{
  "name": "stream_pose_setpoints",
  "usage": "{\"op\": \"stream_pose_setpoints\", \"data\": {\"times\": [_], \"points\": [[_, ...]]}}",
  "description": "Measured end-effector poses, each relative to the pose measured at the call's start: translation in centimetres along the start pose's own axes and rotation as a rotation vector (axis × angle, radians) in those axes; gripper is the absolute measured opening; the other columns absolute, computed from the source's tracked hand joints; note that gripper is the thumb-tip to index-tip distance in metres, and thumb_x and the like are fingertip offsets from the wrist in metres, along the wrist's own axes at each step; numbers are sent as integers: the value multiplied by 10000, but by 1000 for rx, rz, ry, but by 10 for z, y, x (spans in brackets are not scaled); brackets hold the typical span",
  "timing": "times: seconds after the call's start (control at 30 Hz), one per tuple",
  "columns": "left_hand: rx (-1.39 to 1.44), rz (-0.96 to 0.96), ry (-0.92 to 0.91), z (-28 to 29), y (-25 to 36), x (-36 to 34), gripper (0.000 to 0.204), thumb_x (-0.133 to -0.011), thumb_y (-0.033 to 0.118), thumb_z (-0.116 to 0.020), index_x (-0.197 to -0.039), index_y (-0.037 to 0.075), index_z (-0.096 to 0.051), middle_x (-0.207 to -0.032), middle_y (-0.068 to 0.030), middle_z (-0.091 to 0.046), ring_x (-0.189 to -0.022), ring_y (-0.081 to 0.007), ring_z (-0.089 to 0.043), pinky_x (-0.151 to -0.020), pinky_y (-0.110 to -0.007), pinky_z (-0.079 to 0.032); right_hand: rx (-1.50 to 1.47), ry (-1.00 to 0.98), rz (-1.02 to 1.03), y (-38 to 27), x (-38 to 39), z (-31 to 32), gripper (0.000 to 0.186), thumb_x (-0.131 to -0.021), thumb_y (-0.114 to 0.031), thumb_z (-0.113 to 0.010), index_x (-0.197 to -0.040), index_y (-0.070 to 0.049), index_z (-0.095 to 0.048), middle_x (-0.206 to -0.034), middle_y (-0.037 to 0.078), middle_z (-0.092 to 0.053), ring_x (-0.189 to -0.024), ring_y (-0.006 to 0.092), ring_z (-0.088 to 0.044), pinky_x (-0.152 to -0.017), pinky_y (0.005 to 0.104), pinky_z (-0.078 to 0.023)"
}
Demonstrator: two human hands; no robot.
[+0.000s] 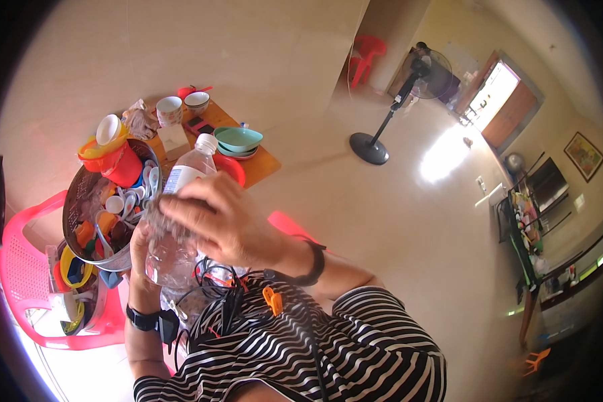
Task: The person wipes various objects including a plastic bottle, a white bowl, a yellow strainer, and several yellow dishes with a cloth before placing them in a container.
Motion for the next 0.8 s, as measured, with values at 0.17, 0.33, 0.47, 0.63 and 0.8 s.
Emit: {"op": "stream_pose_setpoints", "data": {"times": [0.17, 0.33, 0.47, 0.63, 0.8], "points": [[-14, 139, -85, -3, -11, -4, 533, -913, 438, -561, -1172, -26, -603, -1009, -266, -677, -796, -333, -696, -657, -398, -573, 46, 260, -189, 41, 1, 24, 490, -755, 20, -731, -1231, -23, -628, -1112, 121, -551, -1033, 304, -563, -862, 381, -490], [105, 189, 128, 2, -16, 1, 596, -931, 474, -511, -1178, -58, -614, -931, -288, -687, -676, -317, -705, -561, -359, -595, 95, 317, -282, 59, 8, 26, 446, -768, 13, -723, -1204, -15, -632, -1110, 129, -556, -996, 303, -571, -863, 379, -481], [100, 134, 21, 6, -5, -3, 510, -965, 424, -497, -1138, -32, -646, -988, -295, -689, -730, -338, -686, -686, -405, -574, 61, 234, -193, 39, 4, 15, 462, -751, 19, -730, -1202, -20, -636, -1110, 126, -554, -1021, 306, -557, -878, 383, -472], [314, 8, 73, -3, 6, -10, 488, -989, 408, -478, -1206, -4, -625, -1087, -205, -700, -909, -296, -704, -811, -431, -581, -122, 33, -123, 11, 2, -16, 541, -696, 31, -763, -1216, -39, -629, -1104, 111, -539, -1007, 305, -552, -842, 399, -488], [141, -134, 174, 11, 19, -12, 480, -1003, 451, -503, -1228, 39, -600, -1086, -118, -701, -954, -249, -684, -846, -405, -559, -219, -51, -4, -11, 1, -24, 670, -653, 3, -796, -1292, -55, -602, -1142, 106, -538, -1016, 299, -555, -860, 404, -481]]}}
Point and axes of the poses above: each hand's wrist, its own x-axis away from the middle knuckle, its own z-axis out of the back of the hand, y = z × x, the point moved 9 cm from there along -x, towards the middle knuckle
